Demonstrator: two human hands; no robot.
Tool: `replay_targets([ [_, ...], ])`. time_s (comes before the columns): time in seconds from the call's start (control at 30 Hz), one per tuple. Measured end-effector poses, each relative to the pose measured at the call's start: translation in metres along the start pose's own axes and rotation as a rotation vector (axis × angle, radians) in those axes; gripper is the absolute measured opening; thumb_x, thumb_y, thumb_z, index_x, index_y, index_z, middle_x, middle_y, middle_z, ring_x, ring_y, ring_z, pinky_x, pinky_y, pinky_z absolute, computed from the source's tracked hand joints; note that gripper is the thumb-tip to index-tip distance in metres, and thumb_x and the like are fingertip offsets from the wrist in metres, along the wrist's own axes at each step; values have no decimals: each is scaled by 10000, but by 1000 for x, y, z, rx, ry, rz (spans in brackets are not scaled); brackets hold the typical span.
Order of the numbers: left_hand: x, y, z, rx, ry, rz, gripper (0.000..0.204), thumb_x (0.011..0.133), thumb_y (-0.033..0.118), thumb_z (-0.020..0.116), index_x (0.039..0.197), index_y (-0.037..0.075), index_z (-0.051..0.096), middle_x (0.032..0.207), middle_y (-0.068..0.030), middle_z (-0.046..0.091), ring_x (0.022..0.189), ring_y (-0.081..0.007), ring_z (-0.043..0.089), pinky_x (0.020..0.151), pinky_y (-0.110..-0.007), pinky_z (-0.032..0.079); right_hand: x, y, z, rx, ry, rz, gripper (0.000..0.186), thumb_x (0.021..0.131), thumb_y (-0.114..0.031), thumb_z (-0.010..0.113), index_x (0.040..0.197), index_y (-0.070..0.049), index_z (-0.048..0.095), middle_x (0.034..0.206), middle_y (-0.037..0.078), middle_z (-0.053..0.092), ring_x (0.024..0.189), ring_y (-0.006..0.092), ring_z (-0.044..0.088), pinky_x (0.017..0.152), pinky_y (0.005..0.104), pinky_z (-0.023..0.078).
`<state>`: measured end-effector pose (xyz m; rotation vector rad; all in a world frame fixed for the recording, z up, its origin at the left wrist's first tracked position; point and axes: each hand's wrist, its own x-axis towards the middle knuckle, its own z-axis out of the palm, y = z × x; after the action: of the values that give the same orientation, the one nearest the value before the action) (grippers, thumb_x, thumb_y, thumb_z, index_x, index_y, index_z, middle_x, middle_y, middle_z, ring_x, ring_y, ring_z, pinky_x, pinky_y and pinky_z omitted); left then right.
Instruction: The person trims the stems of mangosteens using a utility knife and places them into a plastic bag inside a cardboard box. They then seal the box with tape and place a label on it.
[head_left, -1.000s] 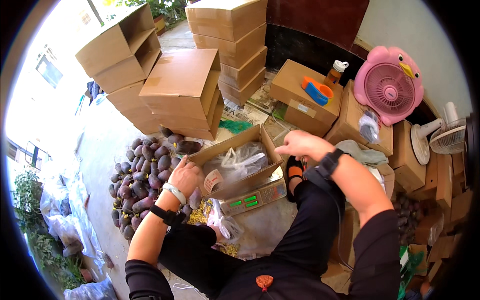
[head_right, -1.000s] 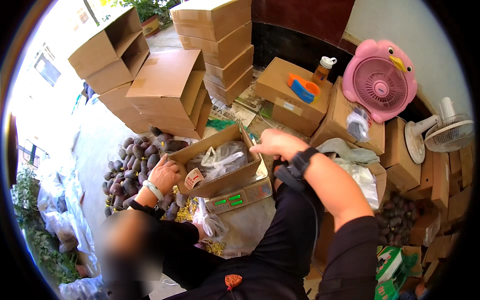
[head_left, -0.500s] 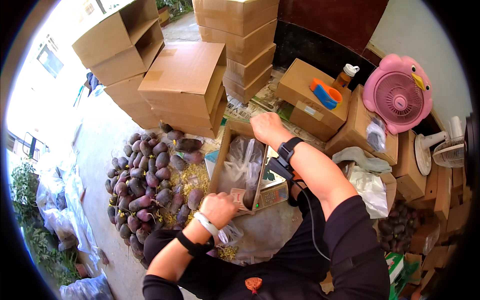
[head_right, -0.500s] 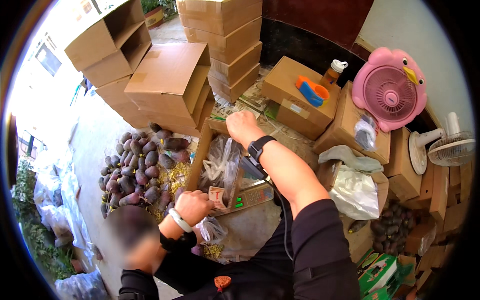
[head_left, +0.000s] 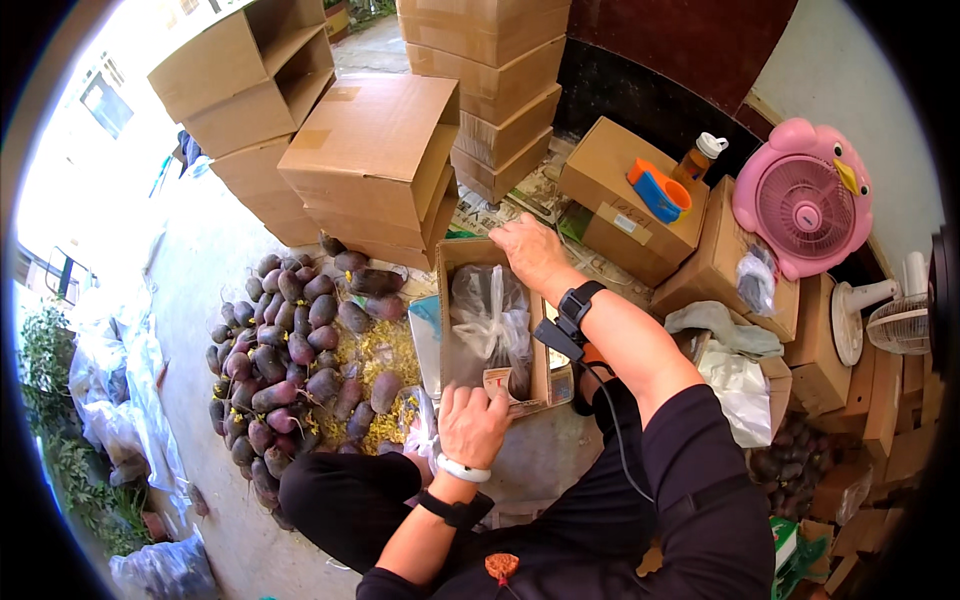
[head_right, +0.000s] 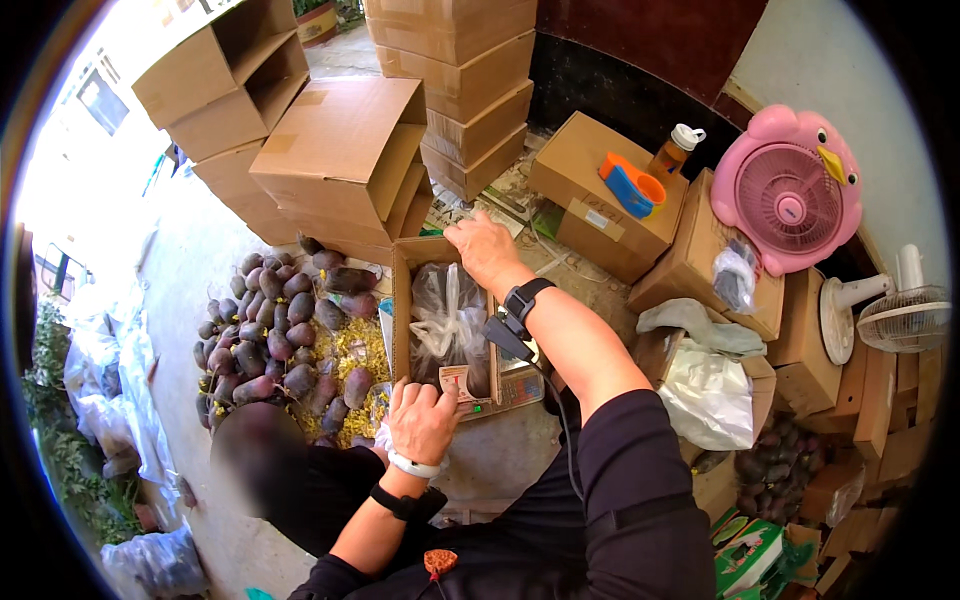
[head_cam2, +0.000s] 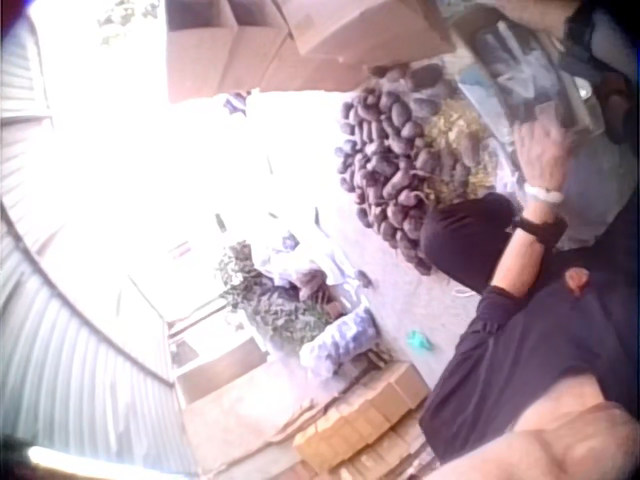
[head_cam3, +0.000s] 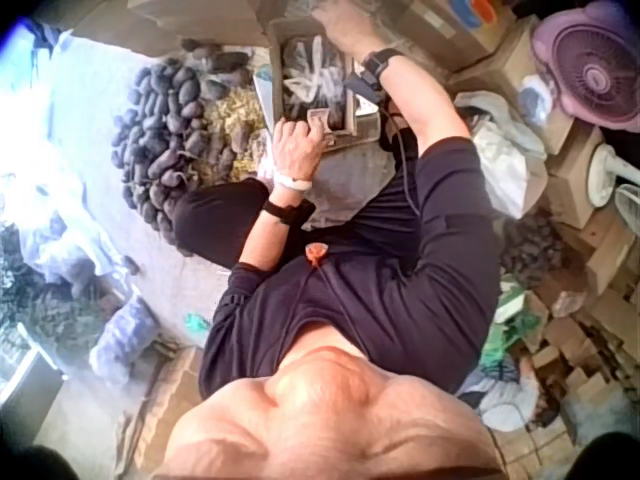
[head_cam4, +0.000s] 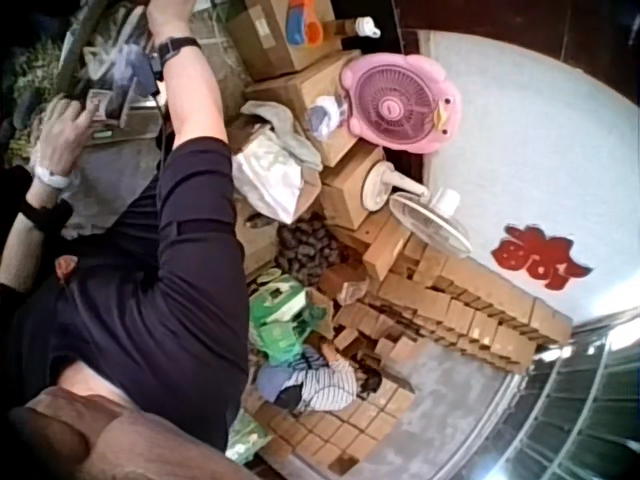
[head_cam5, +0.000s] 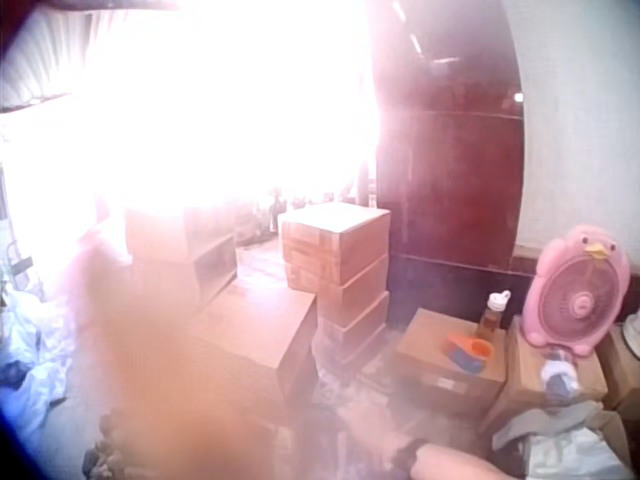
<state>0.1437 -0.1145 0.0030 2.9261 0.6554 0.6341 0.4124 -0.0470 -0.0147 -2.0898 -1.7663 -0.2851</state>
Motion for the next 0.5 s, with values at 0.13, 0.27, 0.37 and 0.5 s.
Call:
replay_targets([
  [0.13, 10, 10, -2, -52, -11, -197, 296, 703, 356, 728, 850, 108, 661, 720, -69, 509, 785, -277, 528, 777, -413, 414, -1, 1, -1, -6, -19, -31, 96, 821, -102, 511, 843, -138, 597, 780, 28, 589, 841, 261, 549, 680, 353, 502],
  [0.27, 32, -8, 37, -83, -3, -198, 237, 735, 308, 732, 738, 90, 638, 705, -81, 520, 775, -301, 517, 776, -419, 403, -1, -2, -1, 26, 17, -7, 115, 829, -109, 509, 852, -148, 615, 780, 27, 596, 849, 264, 555, 696, 382, 489],
  [0.37, 27, 5, 49, -98, 34, -303, 385, 744, 272, 736, 1079, 109, 640, 1064, -138, 548, 1066, -338, 493, 939, -468, 378, -8, -6, 1, 21, 1, 15, 146, 842, -122, 504, 874, -159, 643, 801, 29, 610, 879, 267, 563, 787, 459, 452],
  [0.5, 30, -3, 69, -25, 14, -152, 586, 772, 227, 713, 1325, 172, 529, 1447, -108, 377, 1355, -371, 312, 1101, -536, 253, -3, 1, 0, -20, -7, -35, 124, 826, -110, 502, 829, -168, 612, 808, 3, 616, 897, 228, 574, 773, 403, 427],
])
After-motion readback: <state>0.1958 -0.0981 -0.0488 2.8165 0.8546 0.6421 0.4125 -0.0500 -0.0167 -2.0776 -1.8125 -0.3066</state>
